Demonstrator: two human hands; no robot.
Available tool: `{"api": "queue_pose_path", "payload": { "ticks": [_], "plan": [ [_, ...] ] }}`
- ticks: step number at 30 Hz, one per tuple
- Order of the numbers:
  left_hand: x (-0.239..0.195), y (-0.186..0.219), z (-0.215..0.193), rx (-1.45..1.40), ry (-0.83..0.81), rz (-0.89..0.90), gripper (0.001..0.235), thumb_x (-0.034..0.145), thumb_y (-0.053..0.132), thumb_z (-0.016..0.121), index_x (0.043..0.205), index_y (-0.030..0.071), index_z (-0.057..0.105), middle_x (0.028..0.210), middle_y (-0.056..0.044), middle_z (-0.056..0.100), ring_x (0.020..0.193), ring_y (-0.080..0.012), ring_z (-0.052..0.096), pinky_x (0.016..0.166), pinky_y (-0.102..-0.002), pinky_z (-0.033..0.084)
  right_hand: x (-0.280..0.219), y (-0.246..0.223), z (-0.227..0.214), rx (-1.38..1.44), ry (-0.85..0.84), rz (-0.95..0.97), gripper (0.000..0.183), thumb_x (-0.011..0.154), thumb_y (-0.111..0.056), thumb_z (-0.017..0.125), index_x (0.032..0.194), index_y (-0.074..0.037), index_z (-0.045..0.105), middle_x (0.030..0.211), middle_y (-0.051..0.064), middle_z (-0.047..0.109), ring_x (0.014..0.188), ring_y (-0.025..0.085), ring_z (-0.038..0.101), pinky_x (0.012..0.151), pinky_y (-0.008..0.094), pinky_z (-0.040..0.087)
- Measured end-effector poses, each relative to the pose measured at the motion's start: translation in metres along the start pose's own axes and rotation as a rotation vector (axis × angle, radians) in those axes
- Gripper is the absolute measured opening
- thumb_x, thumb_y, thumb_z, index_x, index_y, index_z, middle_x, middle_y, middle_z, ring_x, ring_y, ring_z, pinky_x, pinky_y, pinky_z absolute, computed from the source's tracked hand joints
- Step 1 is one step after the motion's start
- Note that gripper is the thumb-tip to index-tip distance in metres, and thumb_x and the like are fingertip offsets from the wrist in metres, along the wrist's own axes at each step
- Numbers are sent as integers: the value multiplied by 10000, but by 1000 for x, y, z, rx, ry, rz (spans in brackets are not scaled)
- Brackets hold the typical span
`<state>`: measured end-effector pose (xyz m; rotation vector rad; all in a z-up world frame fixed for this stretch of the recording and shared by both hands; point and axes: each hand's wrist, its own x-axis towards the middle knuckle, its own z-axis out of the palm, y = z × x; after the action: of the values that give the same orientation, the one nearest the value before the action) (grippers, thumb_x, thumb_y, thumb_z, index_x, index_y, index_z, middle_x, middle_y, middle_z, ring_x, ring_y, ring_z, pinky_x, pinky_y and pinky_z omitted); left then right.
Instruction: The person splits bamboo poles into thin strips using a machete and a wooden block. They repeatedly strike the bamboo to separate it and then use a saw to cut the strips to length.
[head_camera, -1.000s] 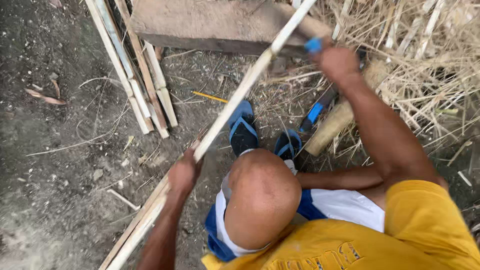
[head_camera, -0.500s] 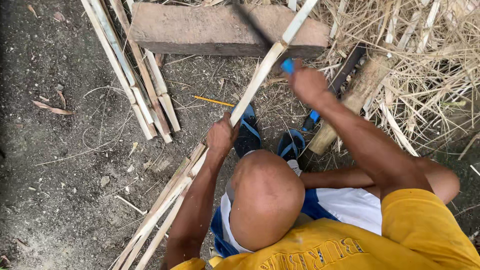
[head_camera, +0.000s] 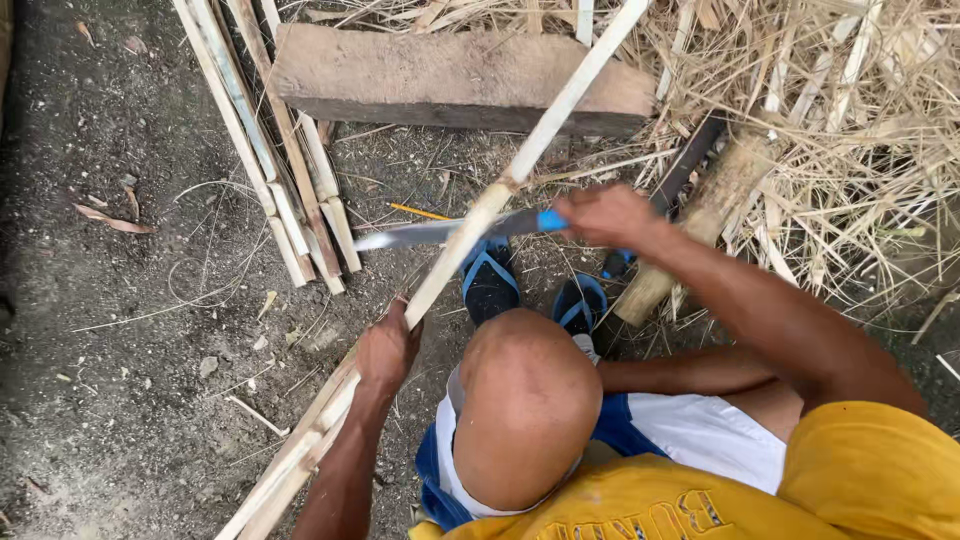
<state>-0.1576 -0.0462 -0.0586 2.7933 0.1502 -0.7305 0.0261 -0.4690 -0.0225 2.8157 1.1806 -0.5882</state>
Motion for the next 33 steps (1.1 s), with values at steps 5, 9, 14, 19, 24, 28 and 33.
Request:
{"api": "queue_pose_path", "payload": {
  "ticks": [5,9,14,19,24,28,33],
  "plan": [
    [-38,-56,-1,-62,235,15,501,862,345,745,1263,94,583,780,-181,723,577,-365,705,496,-491,562,-47,127,-27,281,373,975,446,1126,-371,586,1155,74,589,796,254,698,664,419,694,580,531,541],
    [15,33,-8,-372,234,303,561,886,372,763,1247,0,549,917,-279,695,732,-467,694,613,-539,546,-27,74,10,474,630,778,309,1128,-314,592,1127,-5,609,780,234,680,701,411,692,661,517,549],
    [96,133,-44,-502,216,396,250,1034,236,554,1201,63,623,927,-209,728,759,-404,702,686,-510,552,-10,11,34,1148,883,834,366,1156,-387,541,1008,-52,532,661,32,513,559,183,539,513,375,449],
    [184,157,-56,-886,128,415,261,1124,228,442,1113,12,588,745,-63,688,594,-156,661,567,-342,544,-30,-26,17,1353,837,697,423,1098,-484,515,1017,-69,510,655,-3,502,523,97,523,455,284,431],
    [238,158,-39,-999,-82,129,369,1058,220,461,1340,18,587,706,-39,691,527,-128,577,501,-303,473,-33,-53,-29,1090,794,468,508,1109,-531,410,1037,-52,561,683,24,598,573,112,631,503,286,518],
    [249,161,-36,-995,-115,121,351,1080,241,455,1288,16,627,716,-41,700,530,-111,580,510,-292,472,-26,-65,-39,995,916,225,526,1121,-512,406,1103,-5,547,741,76,623,638,160,663,572,318,546],
    [260,170,-49,-895,-65,143,337,1078,252,473,1213,13,667,702,-51,697,549,-122,641,533,-312,512,25,-34,-9,755,513,589,437,1107,-421,504,974,-21,618,734,188,637,663,398,657,607,510,520]
  ]
}}
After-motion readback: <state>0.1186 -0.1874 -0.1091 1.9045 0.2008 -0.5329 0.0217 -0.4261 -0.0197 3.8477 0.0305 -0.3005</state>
